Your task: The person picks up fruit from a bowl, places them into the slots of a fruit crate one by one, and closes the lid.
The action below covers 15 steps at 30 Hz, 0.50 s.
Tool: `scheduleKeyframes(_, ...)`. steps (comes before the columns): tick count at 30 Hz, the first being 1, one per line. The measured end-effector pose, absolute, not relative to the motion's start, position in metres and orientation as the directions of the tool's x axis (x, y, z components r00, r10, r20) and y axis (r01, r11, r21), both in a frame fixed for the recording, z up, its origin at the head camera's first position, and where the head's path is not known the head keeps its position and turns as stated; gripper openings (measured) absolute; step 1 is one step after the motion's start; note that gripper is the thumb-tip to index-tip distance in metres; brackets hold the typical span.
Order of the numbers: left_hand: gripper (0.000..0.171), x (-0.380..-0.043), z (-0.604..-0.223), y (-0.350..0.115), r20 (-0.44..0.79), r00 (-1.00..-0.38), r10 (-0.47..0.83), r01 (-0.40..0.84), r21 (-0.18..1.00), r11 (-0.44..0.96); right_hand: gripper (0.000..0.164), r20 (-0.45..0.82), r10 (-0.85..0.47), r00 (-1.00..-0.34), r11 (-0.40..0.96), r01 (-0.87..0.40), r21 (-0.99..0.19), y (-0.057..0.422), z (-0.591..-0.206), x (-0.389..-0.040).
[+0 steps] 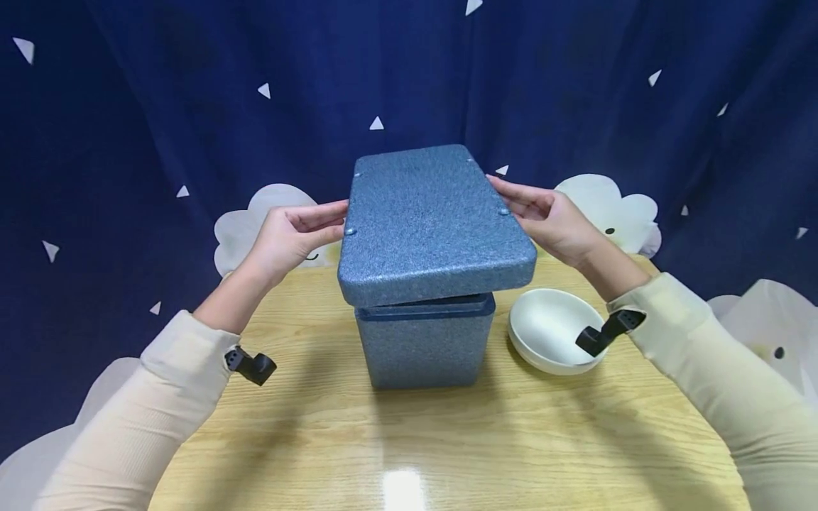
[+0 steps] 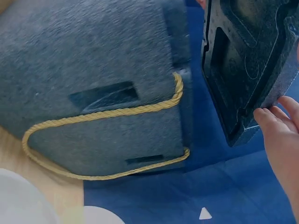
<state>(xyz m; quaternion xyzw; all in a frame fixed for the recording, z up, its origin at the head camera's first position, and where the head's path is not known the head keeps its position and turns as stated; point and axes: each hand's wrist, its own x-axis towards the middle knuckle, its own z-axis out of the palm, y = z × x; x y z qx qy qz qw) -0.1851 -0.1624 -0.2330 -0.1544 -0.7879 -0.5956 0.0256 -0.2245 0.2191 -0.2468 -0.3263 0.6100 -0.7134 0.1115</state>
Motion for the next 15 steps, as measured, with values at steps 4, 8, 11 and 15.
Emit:
scheduleKeyframes(4,0.049,-0.187,-0.235,-0.164,0.222,-0.948,0.226,0.280,0.921,0.271,0.057,0.340,-0.550,-0.763,-0.244,-0.242,-0.939,0.218,-0.255,-0.227)
scheduleKeyframes(8,0.049,-0.186,-0.234,-0.163,0.202,-0.944,0.260,0.274,0.919,0.282,0.060,0.338,-0.559,-0.757,-0.244,-0.240,-0.940,0.220,-0.254,-0.229)
scheduleKeyframes(11,0.049,-0.181,-0.231,-0.161,0.175,-0.947,0.271,0.248,0.932,0.265,0.065,0.308,-0.574,-0.758,-0.207,-0.230,-0.951,0.223,-0.250,-0.229)
scheduleKeyframes(15,0.049,-0.176,-0.229,-0.160,0.148,-0.955,0.258,0.216,0.942,0.256,0.068,0.248,-0.601,-0.759,-0.138,-0.208,-0.968,0.225,-0.243,-0.228)
